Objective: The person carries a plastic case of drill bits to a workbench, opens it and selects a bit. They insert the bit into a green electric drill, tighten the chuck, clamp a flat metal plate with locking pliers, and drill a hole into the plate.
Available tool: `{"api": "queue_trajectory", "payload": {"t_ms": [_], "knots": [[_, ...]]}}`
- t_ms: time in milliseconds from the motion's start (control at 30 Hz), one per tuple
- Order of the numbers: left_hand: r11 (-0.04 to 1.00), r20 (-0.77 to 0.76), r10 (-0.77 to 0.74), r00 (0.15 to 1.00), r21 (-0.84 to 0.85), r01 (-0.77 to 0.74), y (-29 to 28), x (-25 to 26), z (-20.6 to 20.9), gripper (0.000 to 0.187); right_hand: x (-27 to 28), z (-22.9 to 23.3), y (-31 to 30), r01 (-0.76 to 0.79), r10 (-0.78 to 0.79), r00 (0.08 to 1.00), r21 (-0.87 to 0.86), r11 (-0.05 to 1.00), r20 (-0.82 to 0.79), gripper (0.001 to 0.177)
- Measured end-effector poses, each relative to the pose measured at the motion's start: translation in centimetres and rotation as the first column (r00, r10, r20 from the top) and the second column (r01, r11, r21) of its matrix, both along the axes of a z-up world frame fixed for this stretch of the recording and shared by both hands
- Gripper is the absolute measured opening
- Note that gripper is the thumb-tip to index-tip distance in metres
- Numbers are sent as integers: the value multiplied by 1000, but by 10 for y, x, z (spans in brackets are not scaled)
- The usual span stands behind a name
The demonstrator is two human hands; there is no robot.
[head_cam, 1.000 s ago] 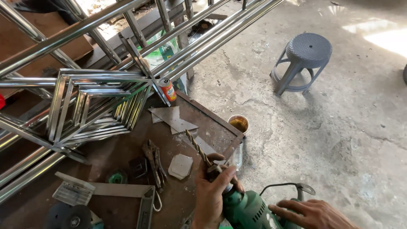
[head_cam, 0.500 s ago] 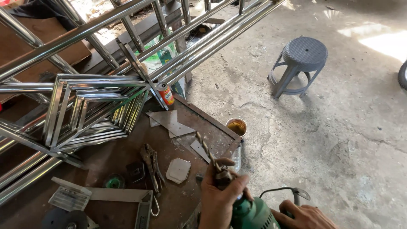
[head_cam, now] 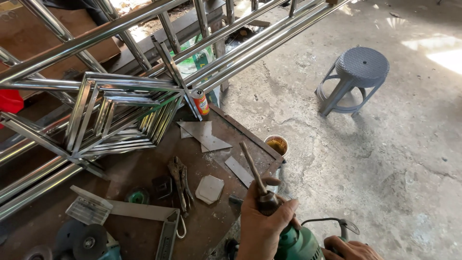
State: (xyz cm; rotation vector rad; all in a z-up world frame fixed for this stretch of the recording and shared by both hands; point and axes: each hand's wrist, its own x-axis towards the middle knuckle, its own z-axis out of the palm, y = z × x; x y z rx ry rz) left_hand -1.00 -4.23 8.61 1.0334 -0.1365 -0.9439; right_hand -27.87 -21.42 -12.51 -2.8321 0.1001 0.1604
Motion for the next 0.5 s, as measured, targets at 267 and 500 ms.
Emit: {"api": "queue_trajectory", "payload": {"t_ms": [267,500], "knots": [[998,131,-62,989,22,60,7,0,2,66,7,20,25,369,-369,929,-35,929,13,16],[986,135,-123,983,126,106,9,2,1,58,-19,12,-8,286,-285,958,69,956,-23,38]]}}
